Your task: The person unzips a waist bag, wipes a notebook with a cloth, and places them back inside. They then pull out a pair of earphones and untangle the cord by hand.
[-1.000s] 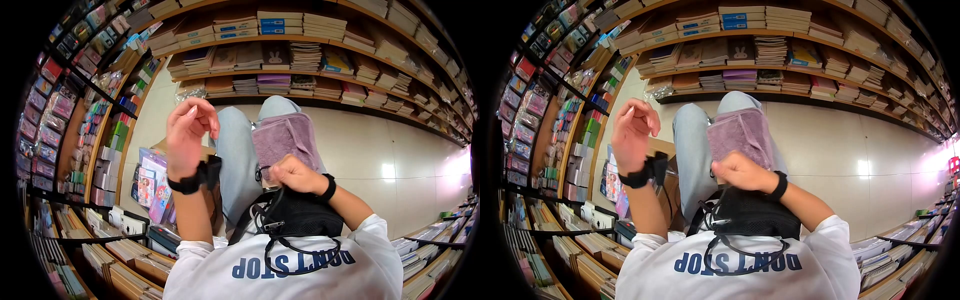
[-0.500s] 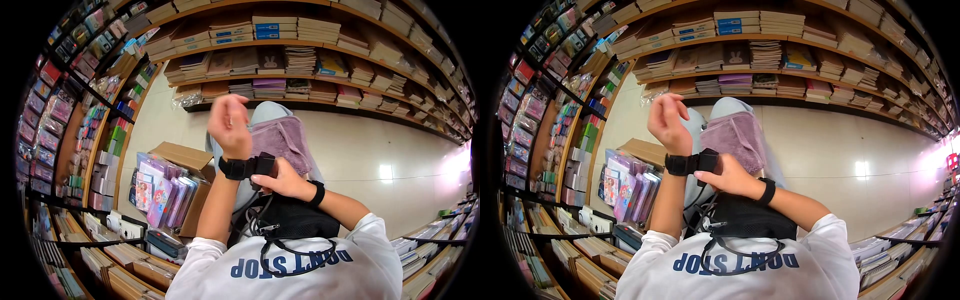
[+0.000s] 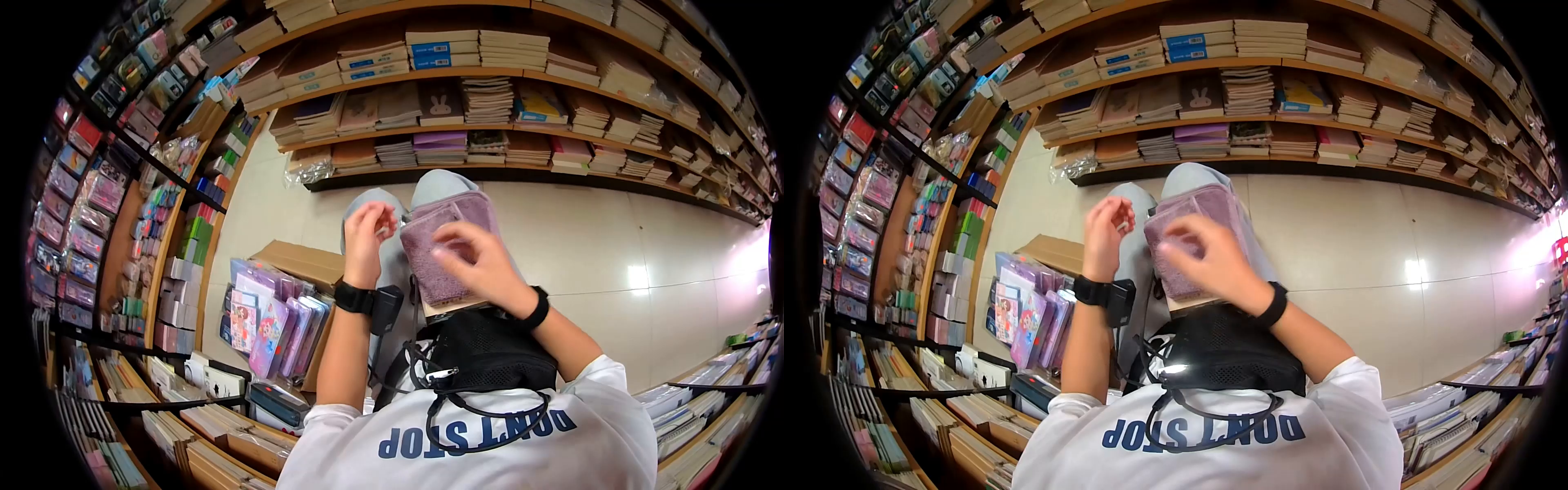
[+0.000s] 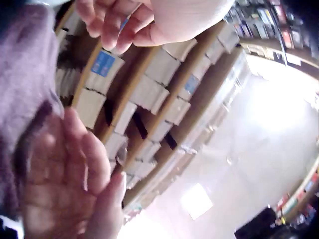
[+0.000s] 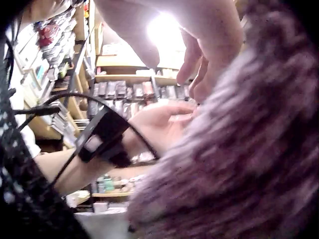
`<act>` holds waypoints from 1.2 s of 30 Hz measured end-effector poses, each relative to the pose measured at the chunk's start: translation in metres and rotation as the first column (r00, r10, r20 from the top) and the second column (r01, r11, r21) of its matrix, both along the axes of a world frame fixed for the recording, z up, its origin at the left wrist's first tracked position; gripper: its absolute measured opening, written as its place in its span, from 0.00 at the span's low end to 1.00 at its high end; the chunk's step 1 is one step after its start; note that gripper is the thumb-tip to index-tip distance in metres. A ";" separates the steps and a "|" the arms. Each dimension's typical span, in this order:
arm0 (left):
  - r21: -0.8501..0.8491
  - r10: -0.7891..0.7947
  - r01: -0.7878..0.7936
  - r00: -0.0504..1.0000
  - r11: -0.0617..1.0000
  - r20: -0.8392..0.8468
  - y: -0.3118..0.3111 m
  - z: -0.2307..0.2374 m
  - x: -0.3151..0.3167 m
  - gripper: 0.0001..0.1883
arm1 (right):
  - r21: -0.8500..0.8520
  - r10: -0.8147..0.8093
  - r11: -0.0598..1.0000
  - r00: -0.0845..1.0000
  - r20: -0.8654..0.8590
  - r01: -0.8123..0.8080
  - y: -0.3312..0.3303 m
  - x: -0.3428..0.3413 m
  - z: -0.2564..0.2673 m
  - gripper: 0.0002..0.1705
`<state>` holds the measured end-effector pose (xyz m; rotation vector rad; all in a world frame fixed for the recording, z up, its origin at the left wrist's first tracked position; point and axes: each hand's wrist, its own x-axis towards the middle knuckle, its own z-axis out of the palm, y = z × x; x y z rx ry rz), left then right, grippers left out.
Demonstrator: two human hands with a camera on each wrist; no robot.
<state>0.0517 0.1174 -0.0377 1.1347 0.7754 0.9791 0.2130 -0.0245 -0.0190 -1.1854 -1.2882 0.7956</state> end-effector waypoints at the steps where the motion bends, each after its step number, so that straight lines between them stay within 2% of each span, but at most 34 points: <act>1: -0.047 0.000 0.001 1.000 0.999 0.015 0.002 -0.021 -0.007 0.09 | 0.011 -0.018 1.000 0.992 -0.128 0.019 0.004 0.010 -0.003 0.11; 3: -0.063 0.006 -0.007 1.000 0.998 -0.005 -0.009 -0.044 -0.012 0.09 | -0.005 -0.045 0.999 0.959 -0.279 0.046 0.008 0.032 0.007 0.11; 4: -0.040 -0.012 0.012 1.000 0.999 -0.007 -0.014 -0.052 -0.013 0.09 | -0.007 -0.008 1.000 0.885 -0.465 0.005 0.008 0.042 0.011 0.12; 6: -0.008 -0.054 0.054 0.999 0.999 -0.005 -0.027 -0.066 -0.010 0.12 | 0.010 0.048 0.998 0.634 -0.772 -0.065 0.008 0.064 0.018 0.14; 8: -0.055 -0.118 0.125 0.986 0.991 0.119 -0.045 -0.063 0.000 0.18 | 0.085 0.117 0.991 0.389 -0.914 -0.100 0.009 0.083 0.020 0.16; 9: -0.075 -0.144 0.159 0.973 0.984 0.183 -0.053 -0.059 0.005 0.22 | 0.129 0.154 0.985 0.254 -0.955 -0.111 0.011 0.092 0.021 0.17; 10: -0.017 -0.168 0.171 0.980 0.985 0.103 -0.057 -0.057 0.007 0.30 | 0.142 0.153 0.987 0.187 -0.970 -0.072 0.014 0.105 0.012 0.18; 13: -0.094 -0.089 0.110 0.975 0.989 0.205 -0.056 -0.061 0.010 0.33 | 0.173 0.173 0.985 -0.018 -0.985 -0.023 0.016 0.142 -0.027 0.20; 14: -0.136 -0.105 0.141 0.965 0.981 0.241 -0.056 -0.059 0.009 0.35 | 0.133 0.134 0.991 -0.089 -0.987 0.008 0.014 0.148 -0.038 0.21; 18: -0.223 -0.127 0.192 0.953 0.956 0.276 -0.051 -0.066 0.007 0.33 | 0.038 0.031 0.999 -0.193 -0.981 -0.031 0.008 0.143 -0.098 0.22; 21: -0.386 -0.109 0.263 0.920 0.884 0.378 -0.039 -0.080 0.003 0.30 | -0.165 -0.174 0.983 -0.115 -0.978 -0.085 0.020 0.134 -0.127 0.20; 24: -0.390 -0.206 0.340 0.915 0.856 0.347 -0.037 -0.080 -0.001 0.25 | -0.399 -0.392 0.917 0.250 -0.885 0.024 0.034 0.129 -0.141 0.16; 25: -0.406 -0.207 0.326 0.928 0.854 0.310 -0.037 -0.087 -0.001 0.23 | -0.409 -0.414 0.901 0.568 -0.711 0.144 0.033 0.127 -0.143 0.14; 26: -0.423 -0.206 0.310 0.940 0.851 0.273 -0.035 -0.099 -0.001 0.22 | -0.375 -0.414 0.890 0.802 -0.431 0.258 0.030 0.123 -0.146 0.13; 27: -0.441 -0.206 0.293 0.950 0.849 0.235 -0.037 -0.099 0.001 0.21 | -0.303 -0.391 0.886 0.916 -0.085 0.350 0.028 0.121 -0.147 0.12; 28: -0.418 -0.240 0.308 0.948 0.854 0.208 -0.039 -0.098 0.000 0.21 | 0.004 -0.339 0.937 0.905 0.258 0.349 0.029 0.125 -0.158 0.10; 29: -0.395 -0.274 0.325 0.945 0.859 0.181 -0.040 -0.097 0.000 0.22 | -0.018 -0.303 0.942 0.876 0.376 0.334 0.025 0.131 -0.161 0.10; 31: -0.340 -0.320 0.346 0.938 0.875 0.131 -0.041 -0.096 0.002 0.22 | -0.067 -0.209 0.950 0.779 0.591 0.305 0.010 0.124 -0.119 0.10; 34: -0.257 -0.320 0.328 0.944 0.909 0.074 -0.042 -0.095 0.002 0.22 | 0.076 -0.374 0.912 0.738 0.561 0.404 0.013 0.132 -0.093 0.10; 36: -0.217 -0.282 0.288 0.958 0.933 0.057 -0.050 -0.083 0.007 0.22 | 0.070 -0.440 0.884 0.774 0.456 0.461 0.005 0.132 -0.064 0.11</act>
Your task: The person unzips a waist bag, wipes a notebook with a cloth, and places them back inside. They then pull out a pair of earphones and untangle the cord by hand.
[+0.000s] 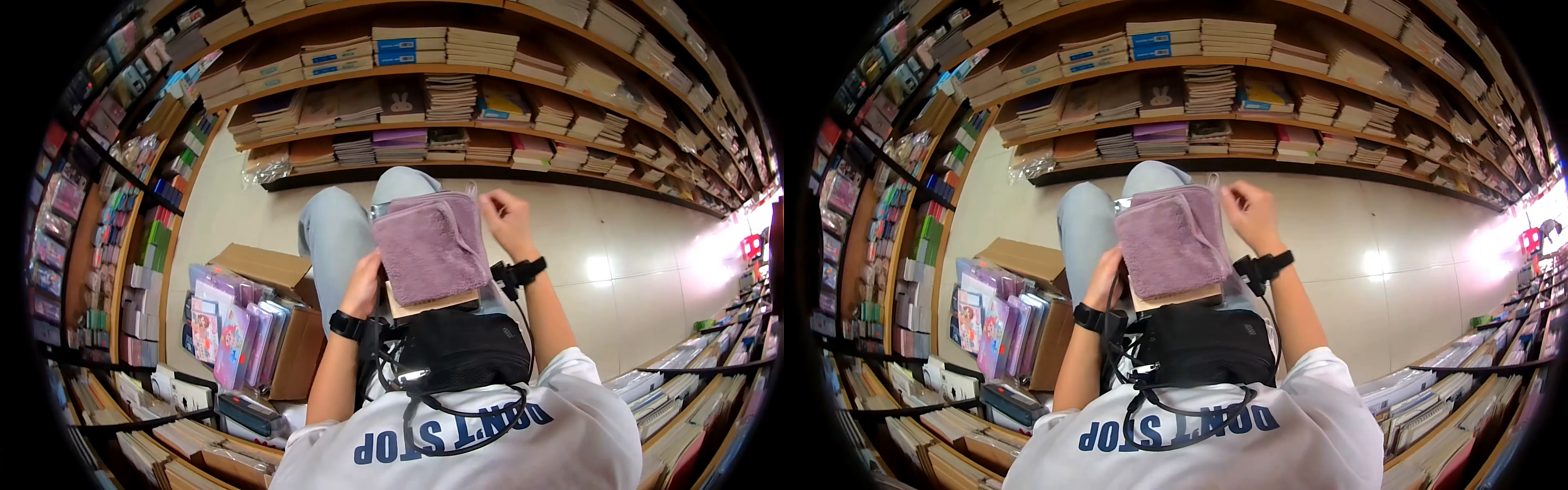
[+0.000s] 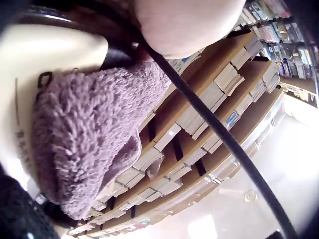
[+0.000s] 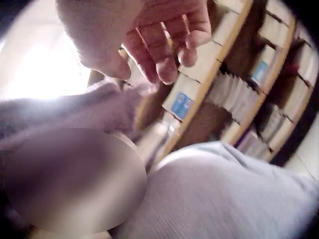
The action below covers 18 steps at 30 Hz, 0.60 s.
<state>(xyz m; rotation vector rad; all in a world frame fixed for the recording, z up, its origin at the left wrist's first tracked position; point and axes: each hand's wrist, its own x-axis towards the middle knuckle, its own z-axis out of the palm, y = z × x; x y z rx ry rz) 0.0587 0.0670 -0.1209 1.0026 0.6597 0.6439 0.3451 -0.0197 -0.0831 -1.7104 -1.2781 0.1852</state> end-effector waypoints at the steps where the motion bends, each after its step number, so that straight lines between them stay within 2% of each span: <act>1: 0.006 0.007 -0.007 1.000 1.000 0.004 0.000 -0.001 0.002 0.22 | 0.024 -0.029 0.999 0.998 -0.058 0.031 -0.003 -0.003 0.017 0.11; 4: 0.042 0.037 -0.037 0.999 0.998 0.016 0.003 -0.008 0.010 0.22 | 0.080 0.061 0.996 0.971 -0.231 -0.043 -0.014 -0.020 0.062 0.17; 7: 0.063 0.099 -0.098 0.995 0.993 -0.012 0.001 -0.004 0.022 0.19 | -0.099 0.089 0.991 0.996 -0.031 -0.091 -0.017 -0.053 0.075 0.31; 9: 0.045 0.053 -0.055 0.997 0.997 0.055 0.002 -0.012 0.025 0.19 | -0.184 0.085 0.982 0.968 0.236 -0.041 -0.014 -0.065 0.054 0.47; 10: 0.035 0.021 -0.024 0.996 0.999 0.084 0.002 -0.014 0.023 0.18 | -0.274 0.047 0.960 0.930 0.365 0.059 -0.013 -0.073 0.050 0.54; 13: 0.043 -0.076 0.072 0.994 0.996 0.082 0.002 -0.010 0.015 0.16 | -0.165 -0.041 0.982 0.958 0.284 0.091 0.001 -0.061 0.019 0.58; 14: 0.052 -0.111 0.108 0.992 0.993 0.066 0.002 -0.007 0.012 0.17 | -0.194 0.008 0.981 0.995 0.099 0.012 0.000 -0.057 0.019 0.58; 16: 0.047 -0.142 0.136 0.980 0.990 0.139 0.001 -0.006 0.012 0.24 | -0.210 0.087 0.966 0.956 -0.280 -0.149 -0.006 -0.052 0.029 0.58; 18: 0.063 -0.181 0.173 0.970 0.983 0.163 -0.002 -0.001 0.012 0.29 | -0.197 0.051 0.976 0.972 -0.229 -0.098 -0.008 -0.047 0.017 0.56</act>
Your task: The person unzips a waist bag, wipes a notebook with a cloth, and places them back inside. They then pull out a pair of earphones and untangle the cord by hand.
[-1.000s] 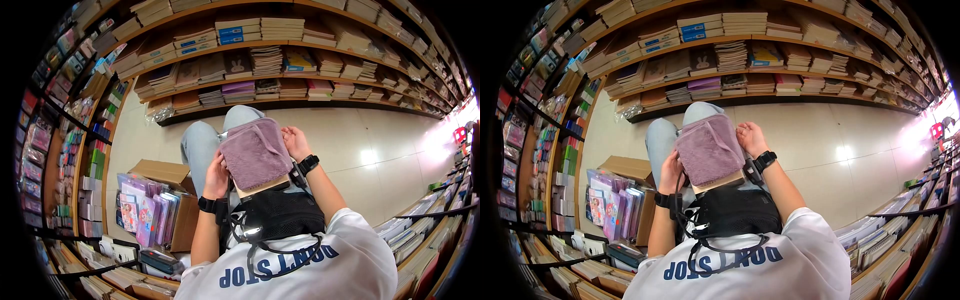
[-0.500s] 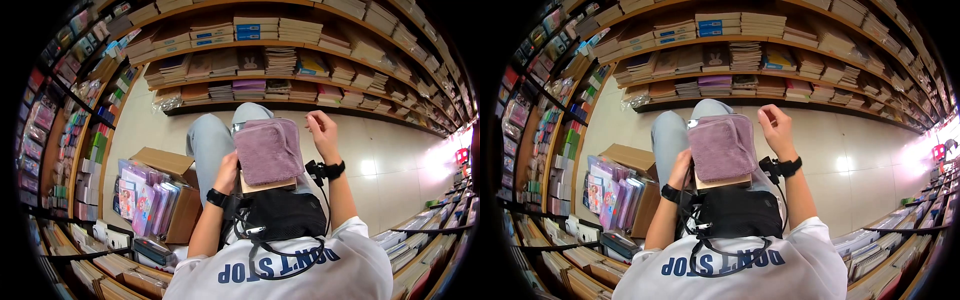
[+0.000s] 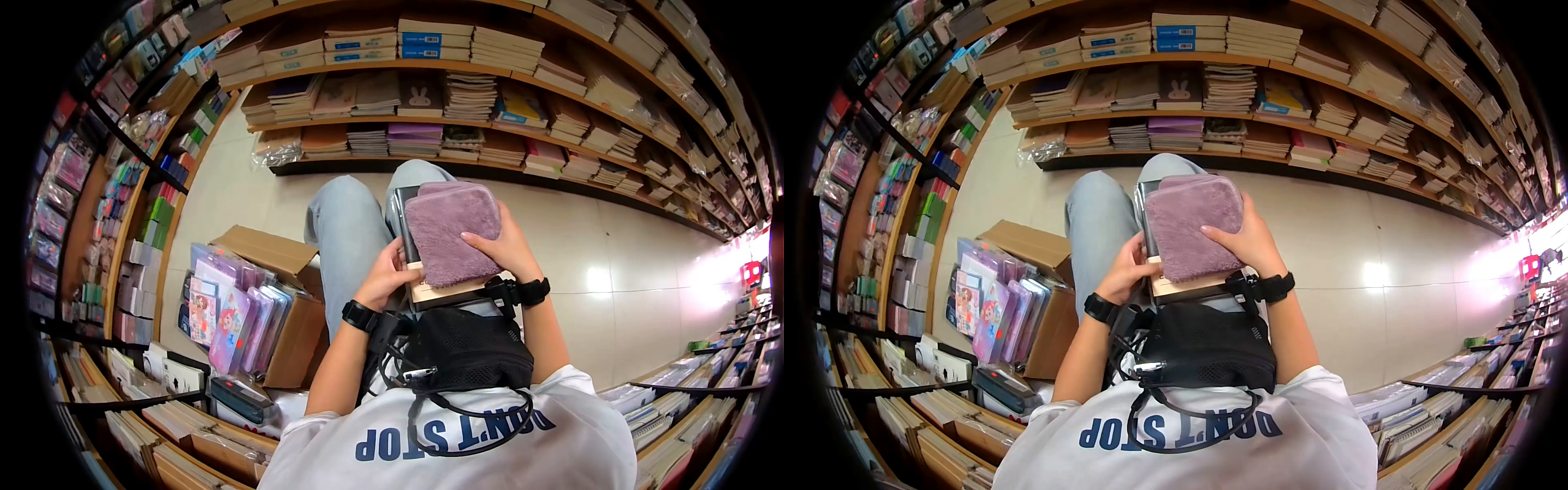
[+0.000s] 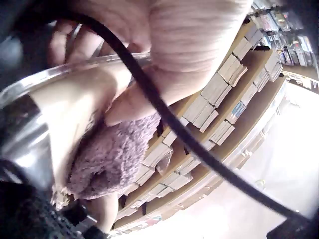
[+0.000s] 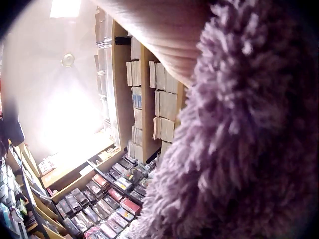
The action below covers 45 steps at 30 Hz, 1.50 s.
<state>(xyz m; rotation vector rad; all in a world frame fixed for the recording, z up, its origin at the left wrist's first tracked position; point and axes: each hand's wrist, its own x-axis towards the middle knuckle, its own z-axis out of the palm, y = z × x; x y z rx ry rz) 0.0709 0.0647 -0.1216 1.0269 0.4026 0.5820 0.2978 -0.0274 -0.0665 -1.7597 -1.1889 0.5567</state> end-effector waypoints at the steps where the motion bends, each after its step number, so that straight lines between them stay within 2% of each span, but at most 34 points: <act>1: 0.022 -0.019 0.019 1.000 1.000 -0.008 -0.002 0.006 -0.001 0.31 | 0.010 -0.022 1.000 0.999 0.030 0.022 -0.002 0.003 -0.005 0.55; 4: 0.034 -0.094 0.097 0.993 0.995 -0.069 -0.006 0.018 -0.003 0.34 | 0.013 -0.107 0.994 0.993 0.057 0.106 -0.006 0.014 -0.002 0.52; 5: 0.029 -0.121 0.125 0.988 0.992 -0.097 -0.006 0.020 -0.004 0.35 | 0.015 -0.115 0.993 0.984 0.139 0.114 -0.006 0.015 0.001 0.50; 8: 0.106 -0.220 0.268 0.917 0.958 -0.332 -0.002 0.022 -0.005 0.31 | 0.029 -0.121 0.993 0.933 0.338 0.118 -0.006 0.012 0.019 0.45; 10: 0.174 -0.207 0.303 0.884 0.937 -0.419 0.002 0.004 -0.004 0.25 | 0.033 -0.111 0.994 0.902 0.417 0.107 -0.002 0.010 0.030 0.41; 11: 0.209 -0.198 0.322 0.866 0.923 -0.460 0.004 -0.005 -0.003 0.23 | 0.021 -0.054 0.999 0.876 0.479 0.050 0.000 0.012 0.033 0.38; 13: 0.185 -0.193 0.288 0.892 0.940 -0.408 -0.002 0.000 -0.001 0.19 | -0.014 0.059 0.998 0.802 0.595 -0.063 0.006 0.016 0.040 0.34; 14: 0.171 -0.188 0.269 0.905 0.948 -0.383 -0.004 0.003 0.000 0.17 | 0.015 0.072 0.995 0.790 0.609 -0.103 0.006 0.014 0.044 0.32; 17: 0.140 -0.233 0.338 0.842 0.931 -0.486 0.000 0.007 -0.002 0.17 | 0.071 0.101 0.978 0.747 0.657 -0.194 0.006 -0.005 0.052 0.29; 19: 0.158 -0.166 0.235 0.919 0.959 -0.359 -0.006 0.009 -0.002 0.19 | 0.073 0.110 0.972 0.708 0.698 -0.222 0.003 -0.015 0.051 0.27; 20: 0.163 -0.128 0.181 0.948 0.970 -0.292 -0.009 0.009 -0.001 0.20 | 0.112 0.129 0.957 0.741 0.659 -0.266 0.003 -0.018 0.046 0.27; 23: 0.269 0.000 0.035 0.992 0.963 -0.130 -0.014 0.004 0.001 0.22 | -0.078 0.280 0.955 0.783 0.555 -0.286 -0.003 -0.019 0.048 0.28; 24: 0.316 0.014 0.025 0.993 0.948 -0.121 -0.015 0.004 0.001 0.23 | -0.058 0.271 0.956 0.793 0.545 -0.287 -0.003 -0.021 0.049 0.27; 26: 0.411 0.035 0.010 0.994 0.912 -0.101 -0.014 0.006 0.001 0.24 | -0.108 0.256 0.965 0.781 0.570 -0.238 -0.002 -0.020 0.046 0.31; 27: 0.407 -0.029 0.125 0.972 0.905 -0.234 -0.010 0.006 -0.001 0.24 | -0.131 0.249 0.968 0.773 0.583 -0.213 -0.001 -0.019 0.047 0.33; 29: 0.348 -0.144 0.341 0.863 0.873 -0.484 -0.001 0.005 -0.007 0.24 | 0.001 0.082 0.993 0.695 0.715 -0.118 -0.001 -0.024 0.050 0.37; 30: 0.293 -0.162 0.338 0.855 0.894 -0.493 0.001 -0.002 -0.005 0.23 | 0.071 -0.004 0.994 0.644 0.765 -0.078 0.000 -0.028 0.052 0.39; 32: 0.182 -0.199 0.329 0.840 0.927 -0.505 0.004 -0.017 -0.001 0.21 | 0.145 -0.048 0.981 0.558 0.828 -0.131 -0.001 -0.033 0.055 0.41; 33: 0.185 -0.167 0.273 0.880 0.944 -0.444 0.000 -0.010 0.001 0.18 | 0.180 -0.074 0.970 0.514 0.855 -0.160 -0.001 -0.036 0.055 0.41; 35: 0.177 -0.096 0.159 0.943 0.971 -0.319 -0.012 0.009 0.002 0.12 | 0.145 -0.010 0.957 0.468 0.884 -0.253 0.001 -0.046 0.047 0.31; 37: 0.298 -0.006 0.071 0.977 0.952 -0.213 -0.012 -0.006 0.002 0.13 | 0.088 0.053 0.953 0.444 0.895 -0.291 0.001 -0.062 0.033 0.26; 38: 0.317 0.015 0.045 0.983 0.947 -0.182 -0.011 -0.013 0.003 0.13 | 0.000 0.118 0.958 0.392 0.912 -0.288 -0.001 -0.065 0.029 0.29; 41: 0.302 0.033 0.013 0.989 0.953 -0.146 -0.010 -0.017 0.004 0.14 | -0.067 0.213 0.951 0.481 0.850 -0.303 -0.014 -0.071 0.045 0.39; 42: 0.317 0.061 -0.021 0.991 0.948 -0.118 -0.011 -0.017 0.005 0.14 | -0.136 0.284 0.940 0.496 0.821 -0.312 -0.018 -0.072 0.048 0.46; 44: 0.344 0.114 -0.087 0.992 0.935 -0.060 -0.013 -0.016 0.008 0.15 | -0.133 0.248 0.951 0.427 0.870 -0.280 -0.017 -0.069 0.040 0.45; 45: 0.329 0.046 0.009 0.986 0.944 -0.158 -0.014 -0.008 0.007 0.14 | -0.131 0.229 0.956 0.390 0.892 -0.263 -0.015 -0.066 0.035 0.45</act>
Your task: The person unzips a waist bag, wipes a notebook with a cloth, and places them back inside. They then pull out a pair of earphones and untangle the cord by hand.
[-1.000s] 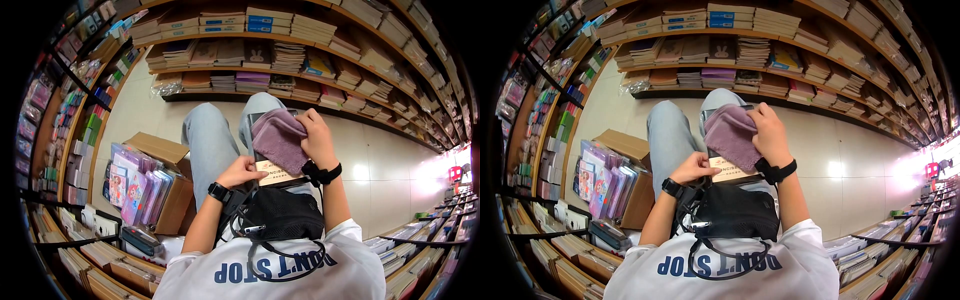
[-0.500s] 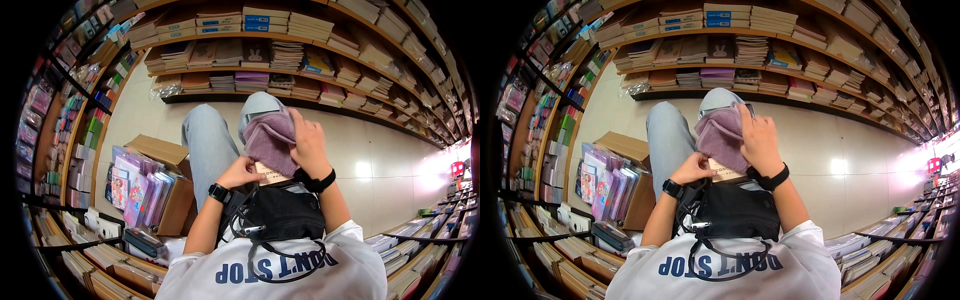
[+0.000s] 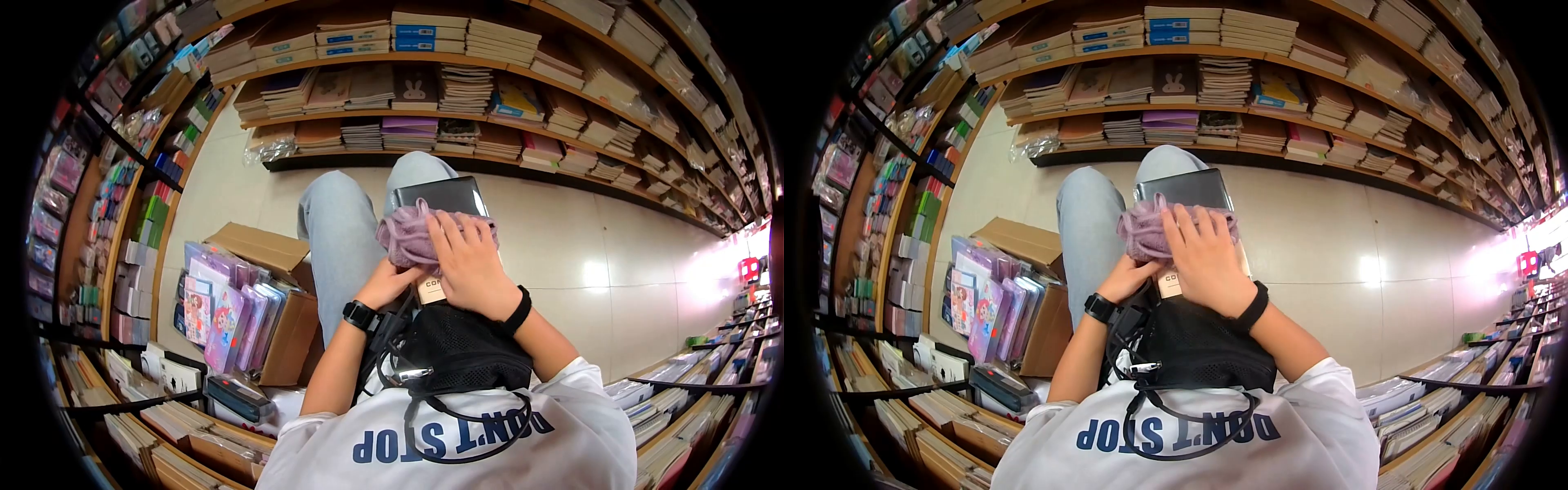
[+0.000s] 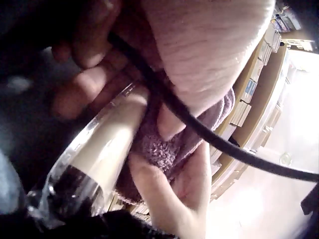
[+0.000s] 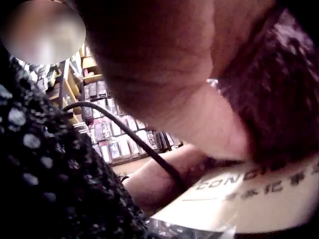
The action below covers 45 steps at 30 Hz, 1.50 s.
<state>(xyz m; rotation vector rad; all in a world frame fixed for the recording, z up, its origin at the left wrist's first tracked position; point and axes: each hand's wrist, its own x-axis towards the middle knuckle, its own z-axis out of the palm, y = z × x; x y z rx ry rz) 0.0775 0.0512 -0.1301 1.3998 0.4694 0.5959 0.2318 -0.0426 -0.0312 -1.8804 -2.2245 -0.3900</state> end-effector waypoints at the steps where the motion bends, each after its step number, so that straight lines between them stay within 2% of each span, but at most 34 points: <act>1: -0.022 -0.068 0.066 0.993 0.998 -0.097 0.000 0.013 -0.004 0.13 | 0.000 -0.035 0.999 0.999 -0.040 0.035 0.003 0.004 -0.003 0.45; 2: -0.050 -0.134 0.127 0.972 0.991 -0.191 0.003 0.021 -0.007 0.13 | -0.001 -0.069 0.998 0.994 -0.080 0.069 0.008 0.010 -0.006 0.45; 3: 0.069 -0.133 0.172 0.915 0.983 -0.380 0.009 0.015 -0.008 0.12 | -0.003 -0.100 0.995 0.988 -0.119 0.101 0.013 0.016 -0.009 0.46; 6: -0.039 -0.143 0.138 0.965 0.990 -0.219 0.009 0.000 -0.006 0.16 | 0.057 -0.302 0.945 0.927 -0.222 0.322 0.030 0.028 -0.017 0.46; 7: -0.049 -0.144 0.137 0.967 0.989 -0.211 0.008 -0.002 -0.006 0.16 | 0.100 -0.348 0.920 0.908 -0.233 0.378 0.035 0.030 -0.019 0.46; 10: -0.077 -0.154 0.141 0.968 0.987 -0.199 0.008 0.000 -0.005 0.16 | 0.023 -0.324 0.941 0.922 -0.213 0.336 0.030 0.035 -0.011 0.45; 13: -0.101 -0.168 0.149 0.962 0.984 -0.215 0.008 0.004 -0.007 0.15 | -0.089 -0.186 0.981 0.963 -0.195 0.172 0.006 0.029 0.002 0.44; 15: -0.103 -0.180 0.160 0.955 0.982 -0.236 0.009 0.001 -0.009 0.15 | -0.190 -0.118 0.980 0.947 -0.300 0.061 -0.015 0.032 0.007 0.43; 17: -0.105 -0.183 0.165 0.965 0.981 -0.188 0.011 -0.006 -0.010 0.15 | -0.264 -0.072 0.964 0.916 -0.395 -0.038 -0.033 0.039 0.019 0.41; 21: -0.098 -0.178 0.160 0.961 0.982 -0.211 0.008 0.005 -0.007 0.15 | -0.304 -0.180 0.953 0.829 -0.529 0.012 -0.041 0.065 0.012 0.42; 25: -0.084 -0.169 0.154 0.963 0.984 -0.211 0.008 -0.001 -0.005 0.16 | -0.184 -0.186 0.979 0.754 -0.630 0.087 -0.022 0.086 -0.006 0.43; 31: -0.106 -0.161 0.142 0.968 0.984 -0.193 0.008 -0.002 -0.005 0.17 | -0.110 -0.309 0.948 0.791 -0.528 0.298 -0.008 0.071 -0.016 0.45; 34: -0.089 -0.161 0.145 0.965 0.985 -0.207 0.009 -0.001 -0.006 0.17 | -0.016 -0.319 0.935 0.819 -0.477 0.355 -0.012 0.057 -0.016 0.44; 37: -0.082 -0.165 0.150 0.960 0.985 -0.225 0.009 0.002 -0.007 0.17 | 0.027 -0.317 0.926 0.815 -0.484 0.376 -0.017 0.057 -0.023 0.42; 45: -0.097 -0.165 0.147 0.963 0.984 -0.212 0.008 -0.002 -0.005 0.17 | -0.021 -0.360 0.919 0.818 -0.449 0.393 -0.022 0.054 -0.017 0.42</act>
